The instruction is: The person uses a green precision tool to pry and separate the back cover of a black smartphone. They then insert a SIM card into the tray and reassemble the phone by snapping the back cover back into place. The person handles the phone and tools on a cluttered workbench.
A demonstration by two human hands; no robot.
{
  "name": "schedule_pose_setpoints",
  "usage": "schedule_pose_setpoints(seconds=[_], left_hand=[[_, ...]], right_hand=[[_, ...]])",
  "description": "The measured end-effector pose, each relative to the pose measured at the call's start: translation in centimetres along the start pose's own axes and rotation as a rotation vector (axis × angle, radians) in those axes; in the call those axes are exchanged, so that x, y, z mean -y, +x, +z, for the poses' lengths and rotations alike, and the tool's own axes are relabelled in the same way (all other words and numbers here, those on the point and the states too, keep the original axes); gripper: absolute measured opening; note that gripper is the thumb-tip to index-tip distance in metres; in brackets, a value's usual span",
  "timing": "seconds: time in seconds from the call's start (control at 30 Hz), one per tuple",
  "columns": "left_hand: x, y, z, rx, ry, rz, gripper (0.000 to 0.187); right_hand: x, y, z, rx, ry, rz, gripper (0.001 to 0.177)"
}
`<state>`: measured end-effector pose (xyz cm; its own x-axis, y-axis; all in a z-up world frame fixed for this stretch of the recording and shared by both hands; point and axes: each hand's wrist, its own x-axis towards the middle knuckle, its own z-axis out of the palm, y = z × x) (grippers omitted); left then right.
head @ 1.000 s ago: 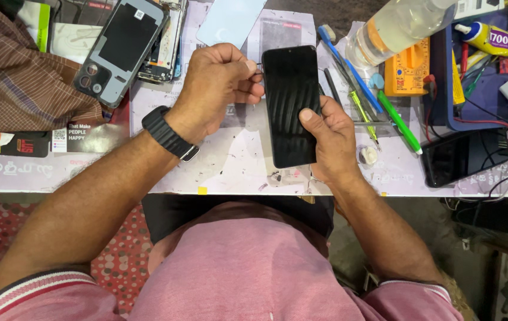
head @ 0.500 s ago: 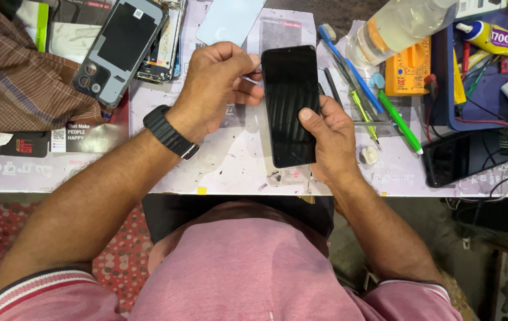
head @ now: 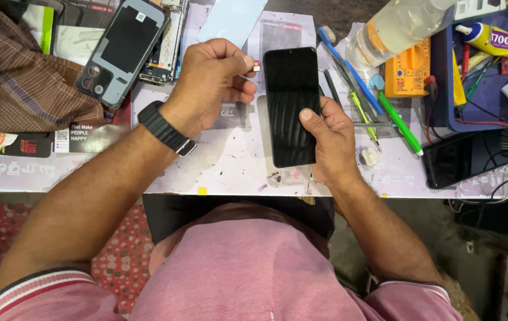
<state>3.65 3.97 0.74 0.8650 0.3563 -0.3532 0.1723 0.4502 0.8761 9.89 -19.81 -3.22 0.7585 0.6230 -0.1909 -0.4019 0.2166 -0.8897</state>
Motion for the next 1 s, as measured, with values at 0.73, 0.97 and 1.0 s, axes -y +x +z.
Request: schedule_pose_setpoints(seconds=[0.73, 0.97, 1.0], left_hand=[[0.0, 3.3, 0.3, 0.068, 0.369, 0.162, 0.011], [0.7, 5.3, 1.6, 0.001, 0.811, 0.409, 0.010], [0.9, 5.6, 1.6, -0.004, 0.881, 0.513, 0.011]], right_hand=[[4.5, -1.4, -0.7, -0.029, 0.055, -0.097, 0.023], [6.1, -2.6, -1.6, -0.017, 0.068, -0.178, 0.026], [6.1, -2.6, -1.7, -0.017, 0.068, -0.174, 0.027]])
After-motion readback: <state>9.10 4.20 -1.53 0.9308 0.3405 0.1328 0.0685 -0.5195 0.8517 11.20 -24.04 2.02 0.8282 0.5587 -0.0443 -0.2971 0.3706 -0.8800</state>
